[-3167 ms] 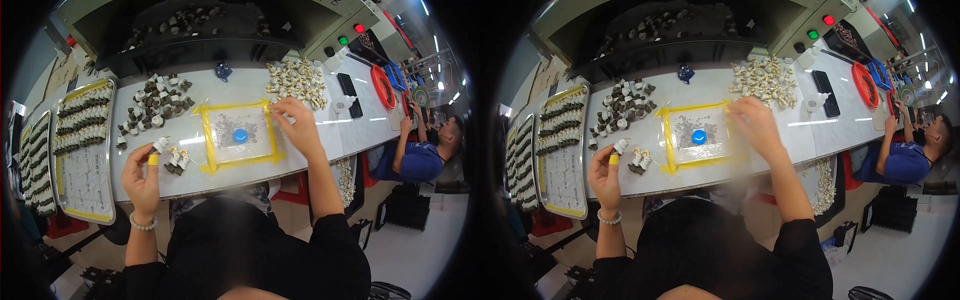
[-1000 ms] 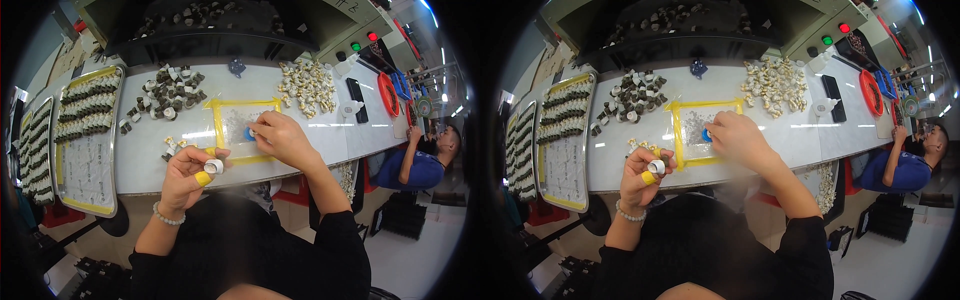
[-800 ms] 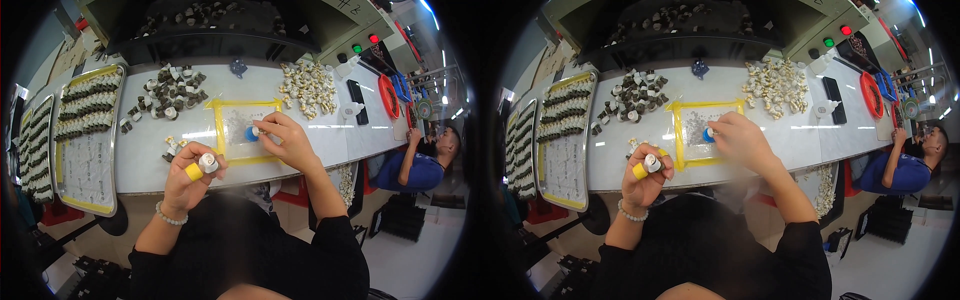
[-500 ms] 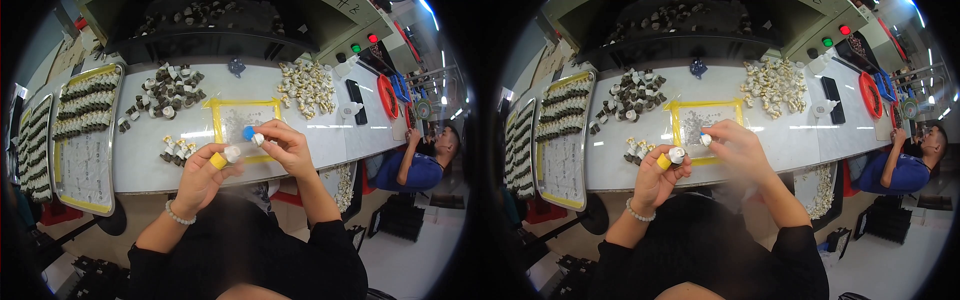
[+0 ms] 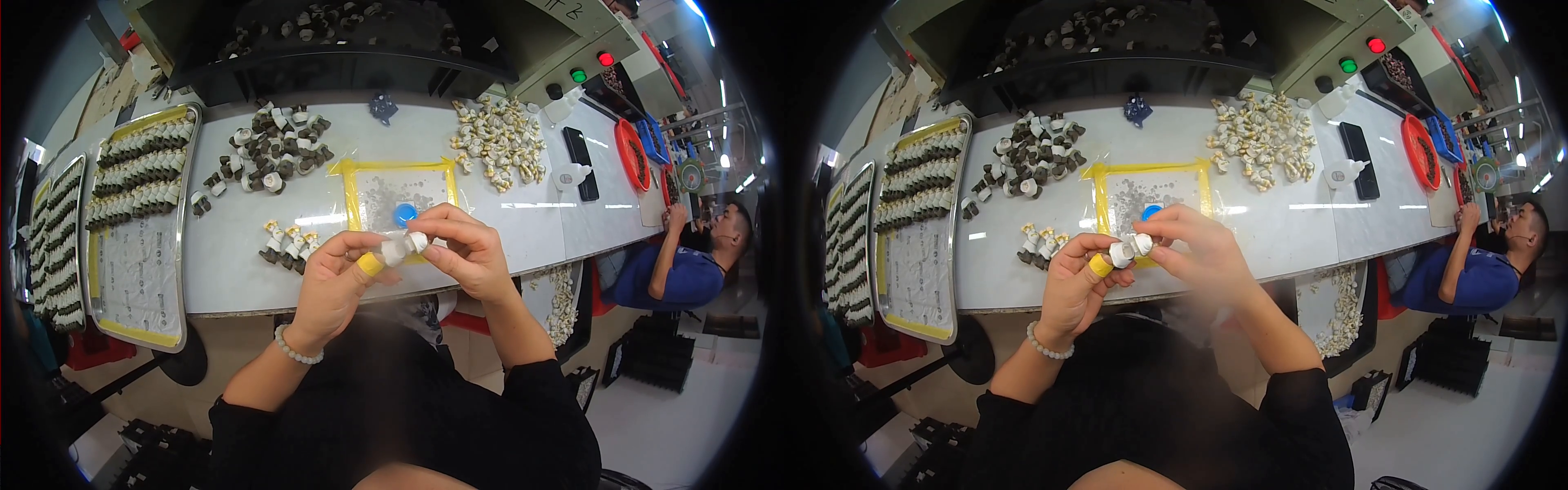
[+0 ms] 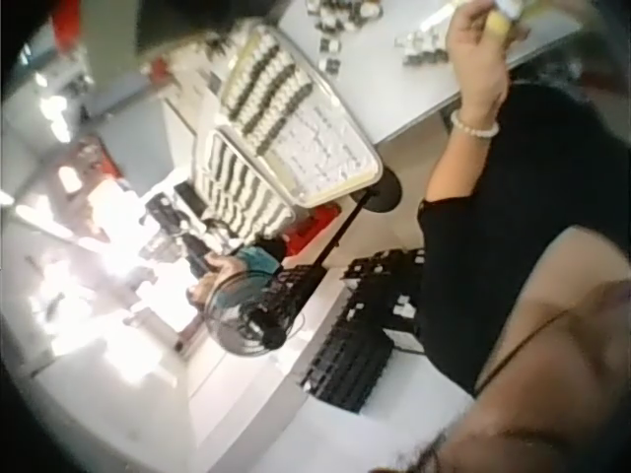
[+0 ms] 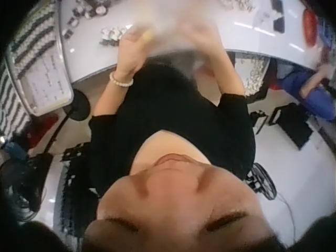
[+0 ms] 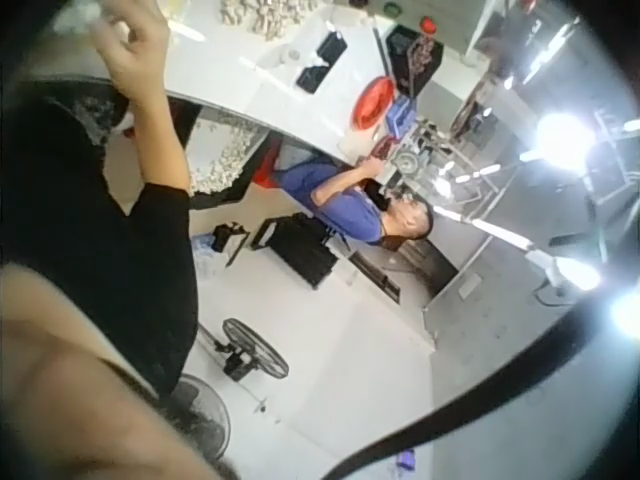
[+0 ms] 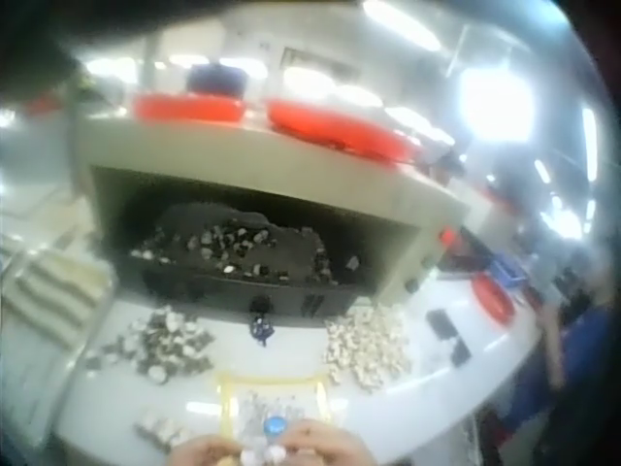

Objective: The person assembles figurines by dipping figurine components into glue and attaching them to figurine bodies by hand. The person also gathers additional components from a bin beneath the workstation onto the table.

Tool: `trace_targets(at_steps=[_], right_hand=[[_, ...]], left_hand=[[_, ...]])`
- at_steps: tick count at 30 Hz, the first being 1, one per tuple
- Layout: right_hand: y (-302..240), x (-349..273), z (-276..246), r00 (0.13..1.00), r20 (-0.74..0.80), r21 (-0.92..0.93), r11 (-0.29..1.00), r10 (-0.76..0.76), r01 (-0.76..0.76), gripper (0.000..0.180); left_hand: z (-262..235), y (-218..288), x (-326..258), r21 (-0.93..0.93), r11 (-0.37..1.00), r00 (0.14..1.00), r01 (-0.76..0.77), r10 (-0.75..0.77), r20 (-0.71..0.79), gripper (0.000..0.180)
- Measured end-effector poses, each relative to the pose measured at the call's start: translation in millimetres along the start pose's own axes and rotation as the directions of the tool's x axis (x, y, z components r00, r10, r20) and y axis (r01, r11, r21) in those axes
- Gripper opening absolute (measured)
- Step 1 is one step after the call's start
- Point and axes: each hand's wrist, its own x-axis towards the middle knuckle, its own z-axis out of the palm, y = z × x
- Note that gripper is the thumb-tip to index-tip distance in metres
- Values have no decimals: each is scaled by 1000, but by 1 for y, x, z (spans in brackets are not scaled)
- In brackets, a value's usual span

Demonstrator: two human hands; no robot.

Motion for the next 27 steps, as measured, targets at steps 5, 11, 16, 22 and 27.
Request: trace_targets(at_steps=[5,11,16,22,27], right_hand=[[-2,-2,3,997,-14,-86,994,-70,68,29],[-4,-3,5,994,-45,-214,973,-96,84,28],[-7,-3,7,985,-32,-308,940,-167,149,29],[-8,-3,8,960,4,-428,868,-278,253,31],[-10,-5,6,979,11,-393,900,-203,191,30]], left_hand=[[-1,-2,0,5,1000,1000,-11,11,3,21],[0,-3,-1,6,1000,1000,-27,27,4,21],[-1,-5,-1,27,998,999,-51,51,-1,21],[-2,-7,-2,81,989,992,-126,126,3,23],[-1,-5,-3,236,949,978,-209,201,57,23]])
